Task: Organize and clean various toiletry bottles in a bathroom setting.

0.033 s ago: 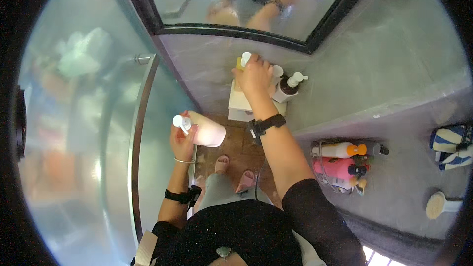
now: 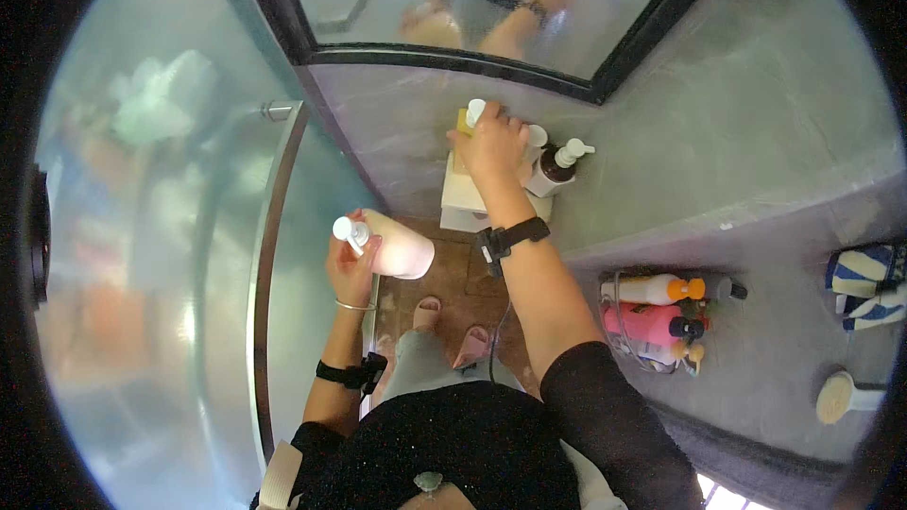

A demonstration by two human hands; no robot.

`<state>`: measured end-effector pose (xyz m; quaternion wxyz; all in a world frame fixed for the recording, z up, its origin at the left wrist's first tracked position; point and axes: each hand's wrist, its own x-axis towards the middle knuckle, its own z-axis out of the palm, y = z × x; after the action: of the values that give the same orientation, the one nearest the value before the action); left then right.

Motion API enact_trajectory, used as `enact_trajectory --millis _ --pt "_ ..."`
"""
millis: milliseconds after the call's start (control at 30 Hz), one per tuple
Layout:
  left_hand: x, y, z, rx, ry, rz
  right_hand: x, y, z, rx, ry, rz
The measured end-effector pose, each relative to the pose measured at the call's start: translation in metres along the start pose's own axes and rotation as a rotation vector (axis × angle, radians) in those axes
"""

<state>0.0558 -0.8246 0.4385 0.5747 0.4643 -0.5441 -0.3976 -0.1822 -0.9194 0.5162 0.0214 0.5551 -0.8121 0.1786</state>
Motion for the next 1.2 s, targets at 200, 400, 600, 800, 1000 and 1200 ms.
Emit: enact_trajectory --millis 200,400,600,800,1000,1200 --pt "0.02 0.003 -0.003 0.012 -0.019 -0.009 0.002 -0.002 0.014 -0.071 0.107 -0.053" --pt "0.048 -0.022 -0.005 0.147 -0.112 0.071 0.0 0.01 0.014 0.183 0.17 -0.22" --pt "0.086 -0.008 0.001 -0.257 -0.368 -0.168 -0.05 0.007 -0.032 0.639 0.091 -0.279" --pt "0.147 0.004 0.051 -0.01 -0.746 0.188 -0.136 0.061 -0.066 0.745 -0.104 -0.123" --pt "0.172 -0.01 0.127 -0.119 -1.095 0.086 -0.201 0.104 -0.077 0.705 -0.27 0.014" --pt "0.163 -0.038 0.134 -0.07 -1.06 0.01 -0.237 0.13 -0.069 0.723 -0.206 0.148"
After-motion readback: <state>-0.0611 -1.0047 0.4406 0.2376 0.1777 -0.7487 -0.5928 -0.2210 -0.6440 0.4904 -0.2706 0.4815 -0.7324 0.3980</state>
